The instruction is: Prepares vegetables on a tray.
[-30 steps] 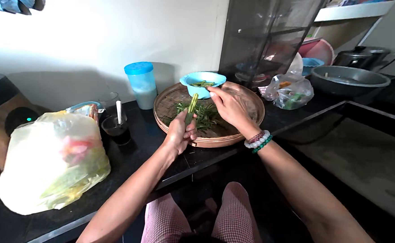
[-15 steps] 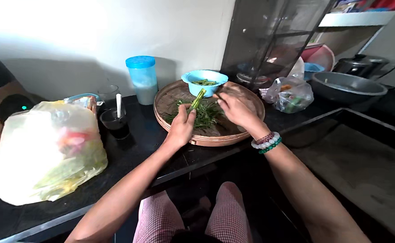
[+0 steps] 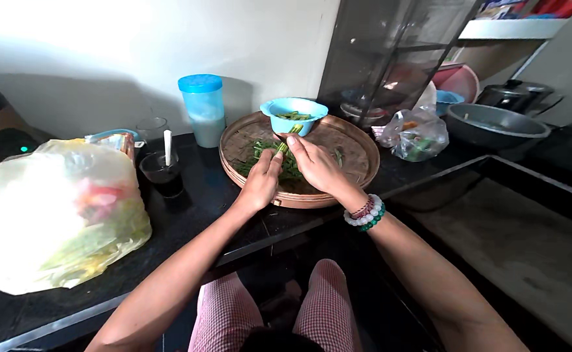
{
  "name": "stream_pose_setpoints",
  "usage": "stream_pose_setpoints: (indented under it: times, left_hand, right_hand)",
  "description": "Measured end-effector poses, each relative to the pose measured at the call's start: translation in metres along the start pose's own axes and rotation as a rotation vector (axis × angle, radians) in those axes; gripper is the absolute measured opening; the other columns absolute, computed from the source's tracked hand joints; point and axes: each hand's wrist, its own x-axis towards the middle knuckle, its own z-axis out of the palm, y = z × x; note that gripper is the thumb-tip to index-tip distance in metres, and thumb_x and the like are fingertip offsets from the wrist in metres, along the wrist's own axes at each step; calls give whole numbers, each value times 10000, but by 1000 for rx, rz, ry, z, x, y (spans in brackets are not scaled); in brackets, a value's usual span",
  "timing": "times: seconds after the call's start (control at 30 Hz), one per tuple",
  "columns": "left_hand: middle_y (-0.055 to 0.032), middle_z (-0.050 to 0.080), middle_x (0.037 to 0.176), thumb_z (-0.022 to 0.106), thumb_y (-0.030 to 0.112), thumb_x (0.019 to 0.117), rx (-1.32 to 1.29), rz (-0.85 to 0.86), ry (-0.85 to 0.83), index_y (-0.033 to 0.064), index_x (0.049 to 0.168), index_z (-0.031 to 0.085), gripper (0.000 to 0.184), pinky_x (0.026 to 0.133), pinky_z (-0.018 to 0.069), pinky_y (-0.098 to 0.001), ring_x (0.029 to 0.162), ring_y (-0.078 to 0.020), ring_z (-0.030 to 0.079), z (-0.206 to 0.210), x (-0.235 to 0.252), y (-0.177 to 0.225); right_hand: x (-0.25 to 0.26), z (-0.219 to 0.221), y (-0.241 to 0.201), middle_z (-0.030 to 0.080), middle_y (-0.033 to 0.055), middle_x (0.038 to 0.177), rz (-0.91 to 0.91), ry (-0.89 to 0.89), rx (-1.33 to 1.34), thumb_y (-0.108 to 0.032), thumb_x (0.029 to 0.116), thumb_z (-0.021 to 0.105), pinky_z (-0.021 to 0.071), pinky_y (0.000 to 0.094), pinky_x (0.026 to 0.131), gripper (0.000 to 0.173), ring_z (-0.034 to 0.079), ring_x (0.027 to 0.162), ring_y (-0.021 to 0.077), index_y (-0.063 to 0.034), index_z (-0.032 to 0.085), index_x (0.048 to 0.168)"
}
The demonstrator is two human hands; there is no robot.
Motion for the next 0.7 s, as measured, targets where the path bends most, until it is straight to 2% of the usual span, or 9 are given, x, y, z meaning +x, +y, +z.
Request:
stream_pose_setpoints:
  times: [0.13, 0.23, 0.3, 0.37, 0.43, 0.47, 0.57, 0.63, 0.7]
  left_hand:
    - [-55, 504, 733, 287, 393, 1134, 55, 13, -7, 113, 1263, 523, 388, 465, 436, -321, 503, -168, 462, 2, 0, 0]
    - [-57, 505, 733, 295, 379, 1134, 119, 61, -10, 112, 1263, 508, 366, 488, 463, -337, 521, -171, 487, 6, -2, 1]
    - [-84, 548, 764, 314, 384, 1129, 158, 76, -17, 119, 1308, 495, 368, 518, 491, -375, 541, -197, 521, 8, -3, 2]
    - [-87, 554, 765, 318, 391, 1129, 154, 70, -33, 125, 1316, 487, 366, 522, 491, -372, 538, -195, 522, 7, -3, 1]
    - [-65, 521, 757, 318, 376, 1132, 57, 55, -63, 127, 1335, 498, 368, 492, 461, -332, 520, -168, 480, 3, -1, 1]
    - [-42, 490, 735, 314, 366, 1132, -22, 45, -82, 135, 1347, 497, 365, 464, 429, -298, 501, -144, 444, 0, 0, 2]
    - [6, 430, 688, 311, 370, 1124, -222, 30, -144, 178, 1350, 502, 353, 412, 350, -224, 458, -93, 359, -7, -5, 6]
    - [21, 402, 665, 330, 368, 1117, -311, 46, -184, 189, 1345, 525, 349, 403, 325, -201, 443, -72, 325, -8, -10, 9]
    - [18, 425, 675, 339, 340, 1111, -363, 102, -208, 193, 1351, 538, 345, 397, 327, -189, 441, -66, 332, -7, -11, 13]
  right_hand:
    - [1, 1, 6, 659, 91, 850, -7, -14, -38, -518, 1107, 232, 513, 471, 567, 519, 654, 688, 256, -203, 597, 1300]
    - [2, 0, -2, 662, 122, 853, 1, -16, -60, -525, 1106, 248, 524, 490, 606, 554, 666, 716, 285, -155, 590, 1336]
    - [6, 6, -3, 595, 97, 735, 4, 9, -96, -547, 1097, 245, 486, 454, 515, 558, 618, 603, 264, -129, 603, 1186]
    - [8, 6, -4, 565, 101, 708, 25, -16, -85, -561, 1092, 259, 469, 448, 500, 562, 594, 572, 265, -108, 590, 1116]
    - [13, -3, 2, 568, 104, 715, 29, -57, -7, -603, 1069, 318, 483, 452, 501, 548, 585, 566, 260, -130, 584, 1142]
    - [18, -11, 2, 573, 95, 695, 17, -58, 32, -600, 1064, 353, 488, 442, 484, 524, 573, 536, 248, -158, 592, 1212]
    - [23, -37, -4, 596, 79, 766, -60, 26, -51, -502, 1060, 484, 468, 410, 534, 432, 550, 579, 209, -157, 599, 1294]
    - [22, -43, 0, 595, 75, 731, -100, 7, -68, -443, 1049, 547, 463, 409, 510, 361, 544, 554, 206, -136, 667, 1197]
    - [19, -42, 1, 507, 26, 624, 10, -91, 107, -483, 1077, 454, 388, 295, 446, 430, 463, 477, 135, -122, 651, 950]
